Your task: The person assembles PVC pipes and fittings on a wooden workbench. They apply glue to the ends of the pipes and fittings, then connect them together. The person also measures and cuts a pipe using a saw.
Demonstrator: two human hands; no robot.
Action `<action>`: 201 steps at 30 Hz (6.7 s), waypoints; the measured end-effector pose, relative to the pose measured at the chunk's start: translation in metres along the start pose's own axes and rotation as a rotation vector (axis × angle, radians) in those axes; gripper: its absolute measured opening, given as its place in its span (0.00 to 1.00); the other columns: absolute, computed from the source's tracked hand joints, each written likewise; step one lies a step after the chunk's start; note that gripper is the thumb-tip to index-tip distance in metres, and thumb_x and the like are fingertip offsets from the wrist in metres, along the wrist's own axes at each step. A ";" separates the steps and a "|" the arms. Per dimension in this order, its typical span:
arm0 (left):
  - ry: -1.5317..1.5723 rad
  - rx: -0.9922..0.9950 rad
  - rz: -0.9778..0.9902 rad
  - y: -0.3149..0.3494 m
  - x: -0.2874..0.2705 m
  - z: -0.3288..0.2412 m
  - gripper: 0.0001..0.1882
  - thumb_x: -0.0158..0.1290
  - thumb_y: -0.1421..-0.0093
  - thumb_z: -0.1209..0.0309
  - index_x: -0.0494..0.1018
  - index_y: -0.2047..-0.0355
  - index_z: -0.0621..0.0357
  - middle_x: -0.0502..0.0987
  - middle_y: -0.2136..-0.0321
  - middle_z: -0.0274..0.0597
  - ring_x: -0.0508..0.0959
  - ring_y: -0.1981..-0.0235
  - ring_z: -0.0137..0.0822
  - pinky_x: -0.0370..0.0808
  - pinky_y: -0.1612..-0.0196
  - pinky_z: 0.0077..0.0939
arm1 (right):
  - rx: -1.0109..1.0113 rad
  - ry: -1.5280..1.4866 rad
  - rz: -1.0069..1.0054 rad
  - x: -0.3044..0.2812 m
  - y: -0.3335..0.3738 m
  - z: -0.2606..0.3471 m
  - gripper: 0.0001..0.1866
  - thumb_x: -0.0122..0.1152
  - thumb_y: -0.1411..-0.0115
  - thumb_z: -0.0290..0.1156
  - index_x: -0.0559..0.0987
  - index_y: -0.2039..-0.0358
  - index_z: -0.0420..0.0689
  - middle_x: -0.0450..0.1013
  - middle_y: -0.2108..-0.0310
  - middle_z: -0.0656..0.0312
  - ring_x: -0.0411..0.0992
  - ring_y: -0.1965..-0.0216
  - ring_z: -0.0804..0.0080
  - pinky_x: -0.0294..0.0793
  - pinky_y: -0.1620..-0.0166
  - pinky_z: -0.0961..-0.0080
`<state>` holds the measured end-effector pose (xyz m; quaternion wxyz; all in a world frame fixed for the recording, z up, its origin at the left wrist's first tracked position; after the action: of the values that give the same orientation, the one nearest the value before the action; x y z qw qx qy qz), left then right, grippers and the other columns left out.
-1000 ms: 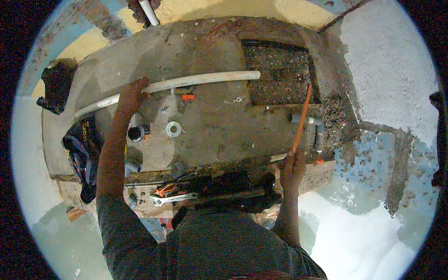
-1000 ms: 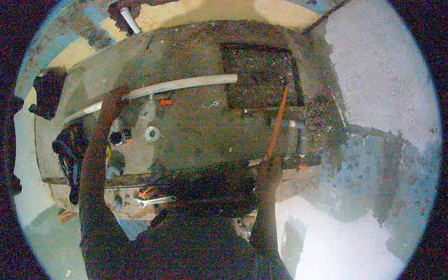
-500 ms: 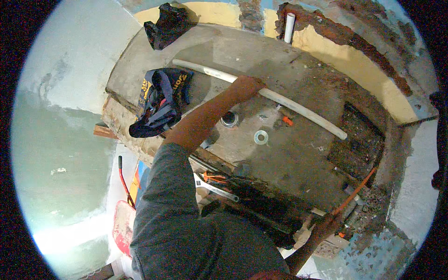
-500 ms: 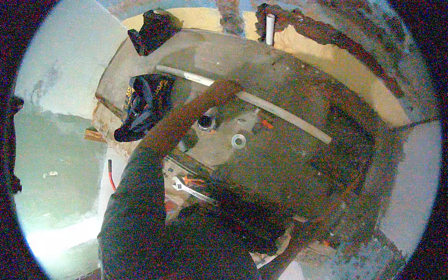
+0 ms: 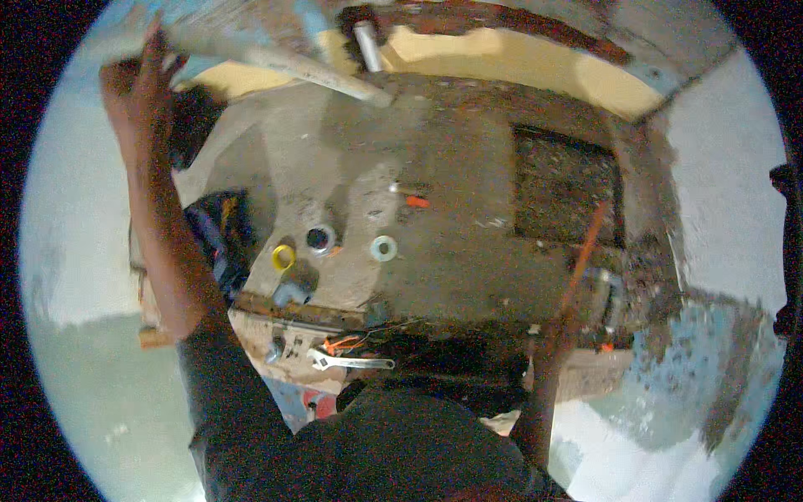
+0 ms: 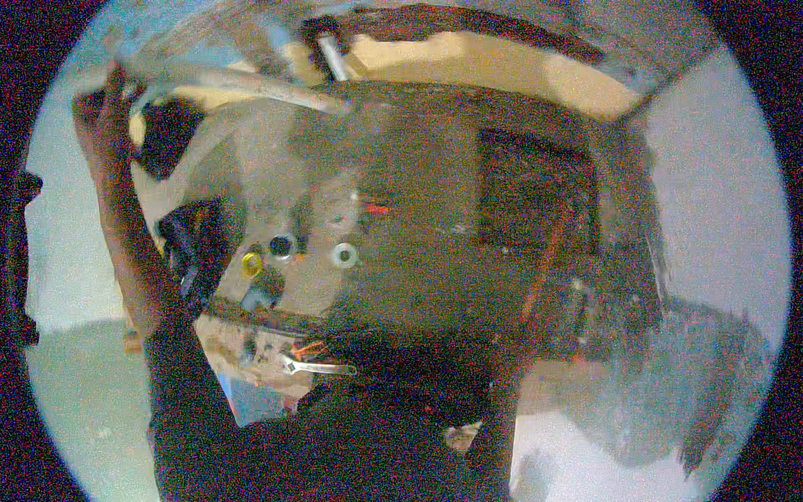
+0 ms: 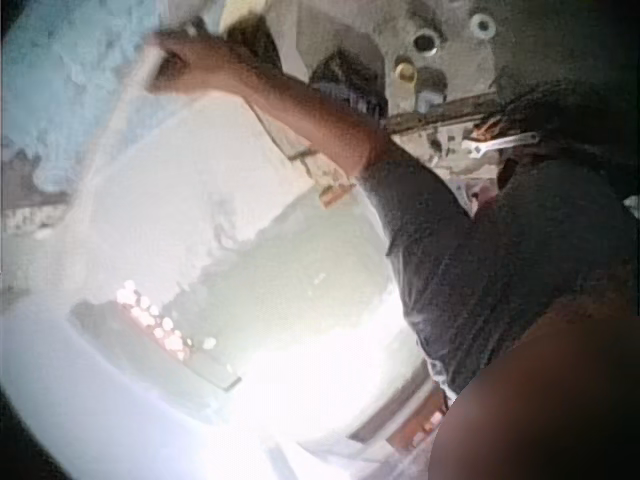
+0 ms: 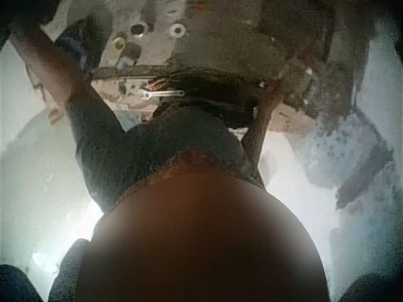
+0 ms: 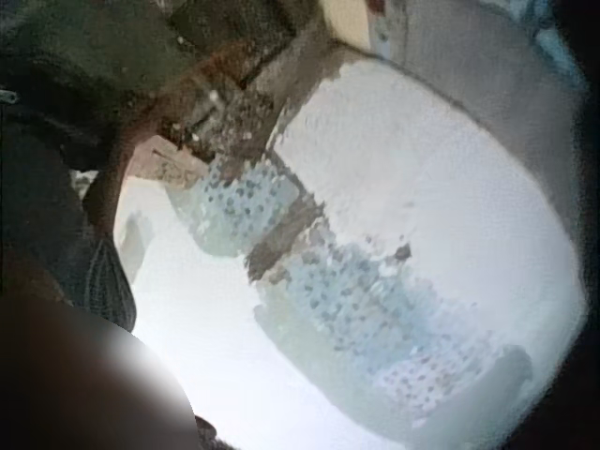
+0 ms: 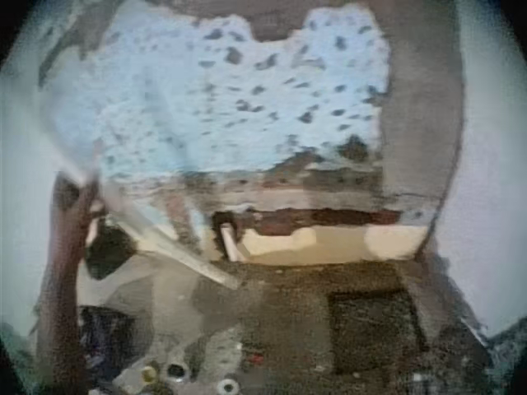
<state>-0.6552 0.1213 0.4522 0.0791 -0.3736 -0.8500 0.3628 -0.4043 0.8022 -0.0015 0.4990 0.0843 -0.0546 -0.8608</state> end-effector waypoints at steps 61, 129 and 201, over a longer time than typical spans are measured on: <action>-0.071 0.439 1.131 0.430 0.409 0.045 0.22 0.65 0.40 0.56 0.76 0.54 0.59 0.76 0.57 0.54 0.78 0.53 0.58 0.77 0.52 0.50 | 0.030 0.825 0.209 0.100 -0.033 0.050 0.18 0.54 0.29 0.35 0.71 0.41 0.45 0.77 0.71 0.44 0.78 0.69 0.38 0.77 0.66 0.47; -0.402 0.153 0.799 0.446 0.412 0.084 0.19 0.53 0.34 0.52 0.83 0.59 0.52 0.82 0.59 0.49 0.81 0.58 0.55 0.81 0.57 0.52 | -0.302 1.086 0.209 0.208 -0.155 0.047 0.16 0.52 0.34 0.34 0.77 0.49 0.44 0.80 0.70 0.42 0.80 0.66 0.39 0.79 0.63 0.44; -0.495 0.252 1.005 0.461 0.436 0.097 0.15 0.51 0.35 0.60 0.80 0.62 0.58 0.81 0.61 0.51 0.82 0.60 0.54 0.81 0.55 0.52 | -0.301 1.168 0.256 0.205 -0.145 0.049 0.15 0.54 0.35 0.34 0.80 0.52 0.43 0.80 0.70 0.44 0.81 0.67 0.43 0.80 0.64 0.46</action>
<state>-0.7366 0.5800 0.0113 -0.2603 -0.6235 -0.5112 0.5311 -0.6368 0.6969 0.0025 0.5521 0.4633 0.3403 -0.6040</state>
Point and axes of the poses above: each hand's wrist, its own y-axis away from the middle knuckle, its own x-axis out of the palm, z = x × y, the point moved 10 cm from there along -y, towards the middle knuckle
